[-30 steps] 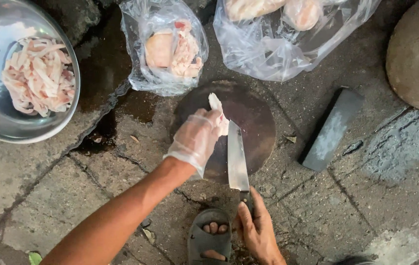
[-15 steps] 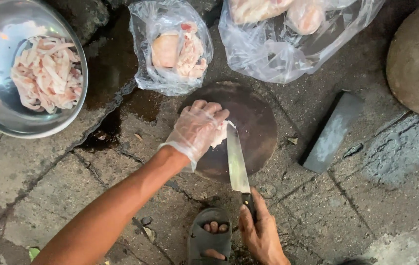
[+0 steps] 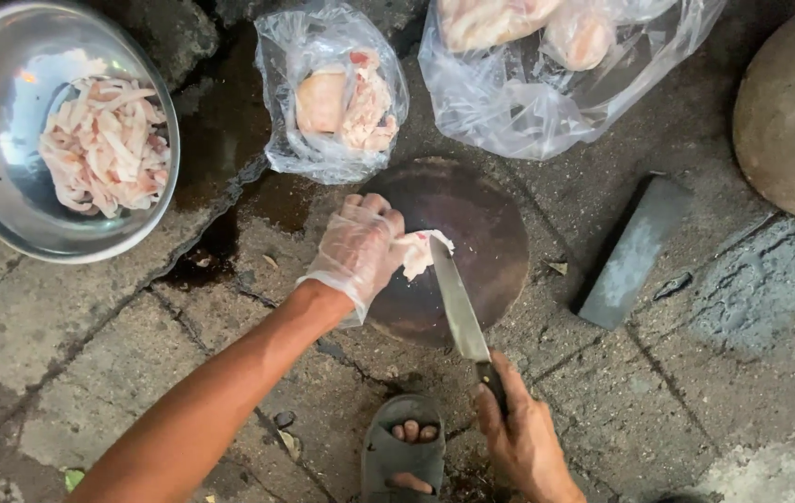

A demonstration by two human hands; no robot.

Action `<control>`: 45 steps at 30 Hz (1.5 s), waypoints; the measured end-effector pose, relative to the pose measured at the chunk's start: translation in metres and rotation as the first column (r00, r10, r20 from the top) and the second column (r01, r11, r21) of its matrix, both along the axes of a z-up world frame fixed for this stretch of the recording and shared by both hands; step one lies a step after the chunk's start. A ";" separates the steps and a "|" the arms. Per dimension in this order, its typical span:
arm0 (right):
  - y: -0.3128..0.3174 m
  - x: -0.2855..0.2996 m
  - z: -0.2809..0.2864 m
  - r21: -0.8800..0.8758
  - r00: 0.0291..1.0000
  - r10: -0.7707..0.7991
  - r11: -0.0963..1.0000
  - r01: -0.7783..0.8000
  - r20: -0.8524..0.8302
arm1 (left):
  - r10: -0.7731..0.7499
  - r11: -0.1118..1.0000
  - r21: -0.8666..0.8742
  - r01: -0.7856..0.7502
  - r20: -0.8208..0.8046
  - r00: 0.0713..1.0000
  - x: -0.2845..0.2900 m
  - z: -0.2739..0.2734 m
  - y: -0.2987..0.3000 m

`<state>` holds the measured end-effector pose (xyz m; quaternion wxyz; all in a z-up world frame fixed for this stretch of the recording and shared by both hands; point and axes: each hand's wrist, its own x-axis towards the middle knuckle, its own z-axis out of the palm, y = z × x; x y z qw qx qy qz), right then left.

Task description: A person wearing gloves uses a knife to slice raw meat into thin strips on a wooden cutting board at ground level.

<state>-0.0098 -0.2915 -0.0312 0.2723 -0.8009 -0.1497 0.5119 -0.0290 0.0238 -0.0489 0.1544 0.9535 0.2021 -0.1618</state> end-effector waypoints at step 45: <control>-0.005 0.021 0.012 -0.031 0.985 0.072 0.997 -0.068 0.154 | 0.613 0.565 -0.508 -0.650 -0.268 0.743 0.011 0.036 -0.028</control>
